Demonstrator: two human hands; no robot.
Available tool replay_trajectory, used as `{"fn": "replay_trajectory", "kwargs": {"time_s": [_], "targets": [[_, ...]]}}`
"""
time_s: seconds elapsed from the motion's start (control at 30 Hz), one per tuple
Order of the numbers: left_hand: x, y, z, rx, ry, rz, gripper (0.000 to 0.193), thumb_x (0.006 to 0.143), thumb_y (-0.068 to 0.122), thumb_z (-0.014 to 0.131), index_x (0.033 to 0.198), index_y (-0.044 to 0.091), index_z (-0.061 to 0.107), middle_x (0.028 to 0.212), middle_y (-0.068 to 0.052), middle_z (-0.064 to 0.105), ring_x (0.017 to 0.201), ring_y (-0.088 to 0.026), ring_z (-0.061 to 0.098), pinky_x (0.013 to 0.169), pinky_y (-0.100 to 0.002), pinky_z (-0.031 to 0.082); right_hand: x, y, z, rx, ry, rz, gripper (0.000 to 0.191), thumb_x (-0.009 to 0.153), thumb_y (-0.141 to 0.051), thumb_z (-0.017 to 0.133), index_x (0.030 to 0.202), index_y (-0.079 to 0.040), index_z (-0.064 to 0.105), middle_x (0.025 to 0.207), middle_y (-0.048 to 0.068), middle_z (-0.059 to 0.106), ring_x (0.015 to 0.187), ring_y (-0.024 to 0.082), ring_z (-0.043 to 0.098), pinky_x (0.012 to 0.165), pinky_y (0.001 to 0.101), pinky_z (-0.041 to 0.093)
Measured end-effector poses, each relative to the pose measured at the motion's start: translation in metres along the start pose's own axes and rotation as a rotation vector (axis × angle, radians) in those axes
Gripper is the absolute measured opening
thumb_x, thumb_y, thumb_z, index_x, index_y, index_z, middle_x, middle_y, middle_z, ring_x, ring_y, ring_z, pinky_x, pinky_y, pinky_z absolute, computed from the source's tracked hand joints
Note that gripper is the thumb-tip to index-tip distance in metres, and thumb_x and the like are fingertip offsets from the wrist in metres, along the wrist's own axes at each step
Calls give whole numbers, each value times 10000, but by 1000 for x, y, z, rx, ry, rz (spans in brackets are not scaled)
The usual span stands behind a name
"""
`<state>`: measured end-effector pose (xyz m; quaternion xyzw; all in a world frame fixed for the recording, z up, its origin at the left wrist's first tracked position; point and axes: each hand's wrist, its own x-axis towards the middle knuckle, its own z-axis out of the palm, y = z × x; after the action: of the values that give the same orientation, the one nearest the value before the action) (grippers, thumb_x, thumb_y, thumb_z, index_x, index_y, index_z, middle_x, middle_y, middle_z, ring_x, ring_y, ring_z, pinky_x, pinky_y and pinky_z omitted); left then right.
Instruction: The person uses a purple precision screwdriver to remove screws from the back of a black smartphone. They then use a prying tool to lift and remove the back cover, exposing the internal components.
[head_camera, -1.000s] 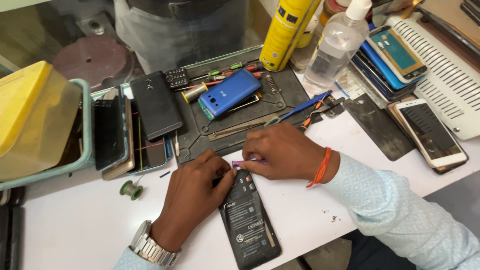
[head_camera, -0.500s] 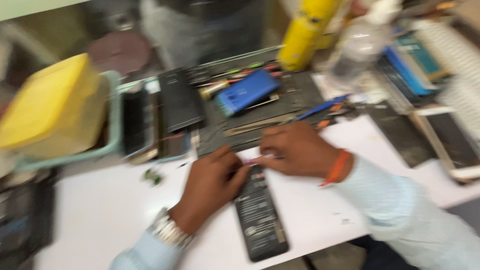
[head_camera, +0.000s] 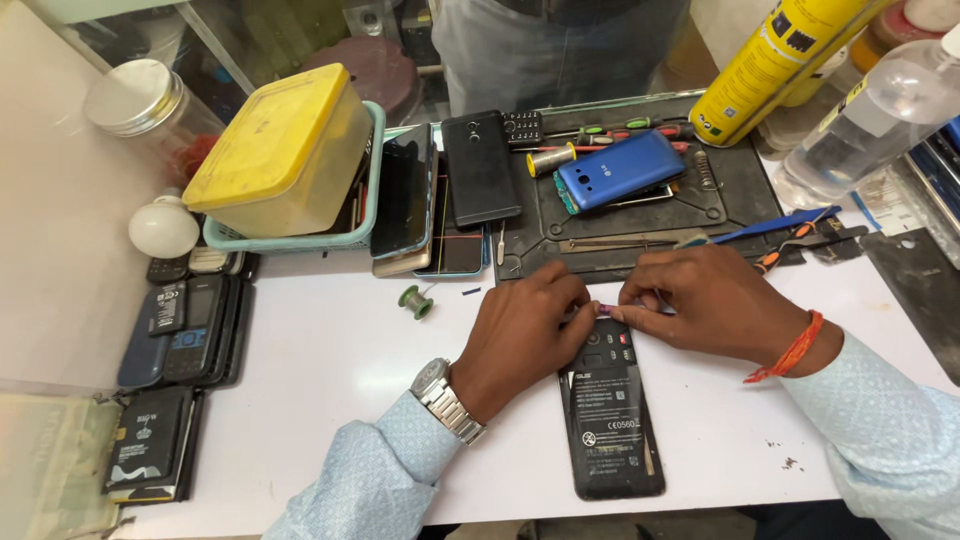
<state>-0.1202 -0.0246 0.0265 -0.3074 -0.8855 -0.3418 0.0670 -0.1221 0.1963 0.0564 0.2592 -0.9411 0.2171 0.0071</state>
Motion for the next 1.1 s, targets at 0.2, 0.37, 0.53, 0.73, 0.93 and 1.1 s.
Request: {"fn": "replay_trajectory", "kwargs": {"time_s": [0.2, 0.37, 0.53, 0.73, 0.93, 1.1], "targets": [[8, 3, -7, -7, 8, -26, 208, 917, 225, 692, 846, 34, 732, 853, -73, 684, 637, -256, 689, 569, -400, 532, 4, -3, -13, 1, 3, -17, 208, 779, -313, 794, 840, -114, 785, 716, 20, 715, 554, 190, 665, 520, 356, 516], [14, 10, -14, -12, 36, -13, 191, 913, 214, 697, 840, 40, 727, 860, -75, 689, 659, -267, 691, 580, -402, 531, 5, -1, -21, -1, -18, 27, 223, 780, -322, 802, 841, -109, 786, 696, 33, 707, 557, 195, 664, 521, 364, 515], [13, 15, -18, -61, 81, -34, 162, 916, 191, 693, 855, 41, 704, 857, -70, 696, 659, -253, 699, 591, -383, 543, 4, 4, -28, 72, 23, -18, 224, 816, -289, 783, 820, -66, 787, 737, 43, 719, 575, 207, 663, 527, 367, 511], [17, 18, -20, -65, 87, -42, 151, 909, 181, 696, 854, 40, 704, 830, -70, 704, 660, -256, 699, 588, -380, 540, 4, 8, -37, 87, 18, 2, 193, 821, -246, 771, 822, -53, 784, 722, 66, 707, 587, 206, 656, 533, 367, 502], [21, 22, -19, -56, 65, -64, 158, 903, 181, 697, 837, 38, 707, 811, -70, 702, 650, -252, 698, 580, -377, 539, 3, 9, -41, 133, 1, 1, 167, 806, -231, 785, 825, -65, 791, 738, 49, 727, 588, 175, 655, 533, 346, 504], [24, 25, -18, -39, 43, -69, 181, 903, 202, 700, 821, 40, 706, 794, -67, 700, 641, -248, 694, 569, -380, 532, 1, 20, -41, 191, -77, 70, 158, 764, -221, 823, 832, -80, 805, 707, 22, 727, 565, 144, 622, 525, 323, 494]]}}
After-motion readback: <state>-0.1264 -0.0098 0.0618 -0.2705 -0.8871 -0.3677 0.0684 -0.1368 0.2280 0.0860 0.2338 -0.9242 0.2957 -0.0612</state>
